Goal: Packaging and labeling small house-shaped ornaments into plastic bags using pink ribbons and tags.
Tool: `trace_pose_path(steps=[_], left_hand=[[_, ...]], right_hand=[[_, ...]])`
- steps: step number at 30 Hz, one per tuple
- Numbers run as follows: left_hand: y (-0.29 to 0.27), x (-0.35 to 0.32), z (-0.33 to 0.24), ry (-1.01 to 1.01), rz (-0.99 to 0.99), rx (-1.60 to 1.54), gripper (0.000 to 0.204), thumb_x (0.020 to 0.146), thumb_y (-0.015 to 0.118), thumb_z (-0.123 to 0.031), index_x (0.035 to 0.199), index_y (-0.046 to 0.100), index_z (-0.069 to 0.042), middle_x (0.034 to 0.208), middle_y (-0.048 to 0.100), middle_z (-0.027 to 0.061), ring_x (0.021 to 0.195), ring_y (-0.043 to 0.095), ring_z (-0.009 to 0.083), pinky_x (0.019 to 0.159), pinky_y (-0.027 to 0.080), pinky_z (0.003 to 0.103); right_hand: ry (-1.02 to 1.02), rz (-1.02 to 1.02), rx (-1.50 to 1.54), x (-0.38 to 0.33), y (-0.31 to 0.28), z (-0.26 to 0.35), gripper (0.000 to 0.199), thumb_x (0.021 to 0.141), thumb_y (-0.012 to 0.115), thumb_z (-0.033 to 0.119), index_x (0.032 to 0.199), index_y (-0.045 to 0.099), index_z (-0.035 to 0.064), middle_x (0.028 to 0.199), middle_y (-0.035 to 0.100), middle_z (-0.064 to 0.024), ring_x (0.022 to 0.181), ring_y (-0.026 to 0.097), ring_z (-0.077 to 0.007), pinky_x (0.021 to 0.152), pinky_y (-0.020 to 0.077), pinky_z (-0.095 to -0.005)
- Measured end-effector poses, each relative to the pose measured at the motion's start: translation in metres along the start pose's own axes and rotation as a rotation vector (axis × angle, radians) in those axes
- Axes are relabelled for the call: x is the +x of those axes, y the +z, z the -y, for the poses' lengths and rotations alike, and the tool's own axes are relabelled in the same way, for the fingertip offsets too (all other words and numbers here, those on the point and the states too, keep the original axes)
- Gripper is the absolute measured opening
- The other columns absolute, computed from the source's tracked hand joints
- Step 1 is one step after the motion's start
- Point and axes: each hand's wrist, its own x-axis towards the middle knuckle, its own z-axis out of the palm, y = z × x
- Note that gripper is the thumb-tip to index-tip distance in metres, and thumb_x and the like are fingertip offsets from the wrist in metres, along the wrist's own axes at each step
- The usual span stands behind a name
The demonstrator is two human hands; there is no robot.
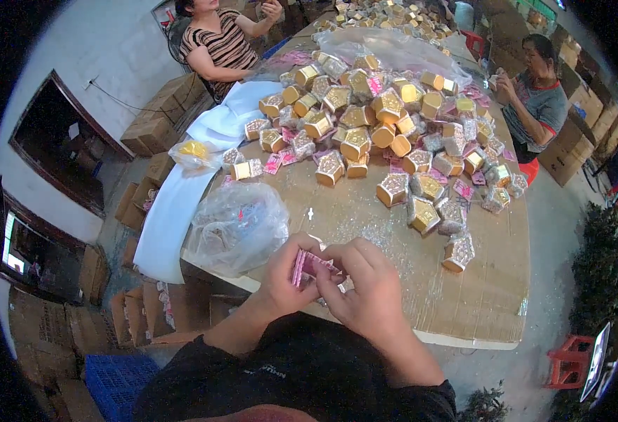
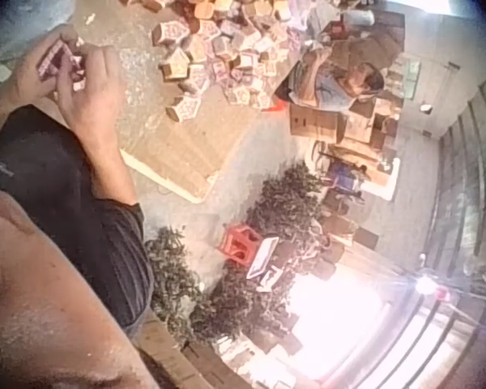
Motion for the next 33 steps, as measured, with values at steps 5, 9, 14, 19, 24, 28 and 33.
trace_pose_path(steps=[5,9,14,19,24,28,33], left_hand=[[0.002,0.0,0.002,-0.027,-0.001,-0.061,0.041,0.073,0.078,-0.007,0.105,0.052,-0.004,0.092,0.057,0.0139,0.08,0.062,0.0306,0.069,0.049,0.036],[0.003,0.001,0.002,-0.034,-0.011,-0.019,0.042,0.073,0.078,-0.009,0.106,0.052,-0.004,0.092,0.057,0.0148,0.081,0.061,0.0325,0.07,0.049,0.037],[0.004,0.004,-0.003,0.04,-0.03,0.149,0.043,0.073,0.078,-0.01,0.107,0.051,-0.004,0.093,0.057,0.0161,0.084,0.061,0.0352,0.072,0.049,0.039],[0.006,0.008,-0.003,0.073,-0.002,0.112,0.046,0.073,0.079,-0.011,0.11,0.051,-0.003,0.094,0.058,0.0173,0.083,0.063,0.0355,0.071,0.05,0.04],[0.019,0.009,0.014,-0.053,-0.062,-0.183,0.049,0.079,0.076,-0.013,0.117,0.048,-0.001,0.094,0.059,0.0099,0.088,0.064,0.0196,0.072,0.053,0.035],[0.019,0.026,0.006,0.008,-0.068,-0.183,0.047,0.085,0.071,-0.024,0.116,0.042,-0.004,0.097,0.047,0.0044,0.083,0.051,0.0126,0.071,0.045,0.025],[0.04,0.043,0.014,-0.074,-0.056,-0.243,0.039,0.095,0.054,-0.037,0.114,0.041,-0.005,0.093,0.041,0.0006,0.08,0.043,0.0096,0.067,0.036,0.024]], right_hand=[[-0.027,-0.025,0.005,0.001,0.0,-0.001,0.018,0.075,0.074,0.002,0.091,0.064,0.0019,0.075,0.058,-0.0104,0.064,0.06,-0.0236,0.057,0.048,-0.0331],[-0.005,-0.04,-0.025,0.001,-0.001,-0.001,0.018,0.075,0.074,0.003,0.09,0.064,0.0019,0.076,0.058,-0.011,0.065,0.06,-0.0246,0.056,0.0477,-0.0335],[0.02,-0.063,-0.04,-0.001,0.003,-0.005,0.018,0.076,0.075,0.005,0.09,0.064,0.0022,0.075,0.059,-0.0114,0.065,0.06,-0.0257,0.056,0.0477,-0.0345],[0.044,-0.097,-0.016,-0.003,0.002,-0.001,0.02,0.076,0.075,0.005,0.093,0.065,0.0024,0.075,0.06,-0.0119,0.064,0.059,-0.027,0.057,0.0477,-0.036],[0.026,-0.147,0.001,0.002,-0.008,-0.001,0.02,0.078,0.075,0.005,0.097,0.068,0.0025,0.081,0.064,-0.0107,0.07,0.063,-0.022,0.061,0.0502,-0.0332],[-0.07,-0.246,-0.011,0.006,-0.001,-0.008,0.022,0.079,0.072,0.014,0.097,0.065,0.0041,0.08,0.056,-0.011,0.076,0.057,-0.031,0.066,0.0469,-0.0397],[-0.113,-0.353,-0.033,0.001,-0.009,-0.019,0.026,0.078,0.069,0.016,0.1,0.061,0.0036,0.083,0.053,-0.0109,0.079,0.055,-0.0314,0.067,0.0468,-0.0405]])
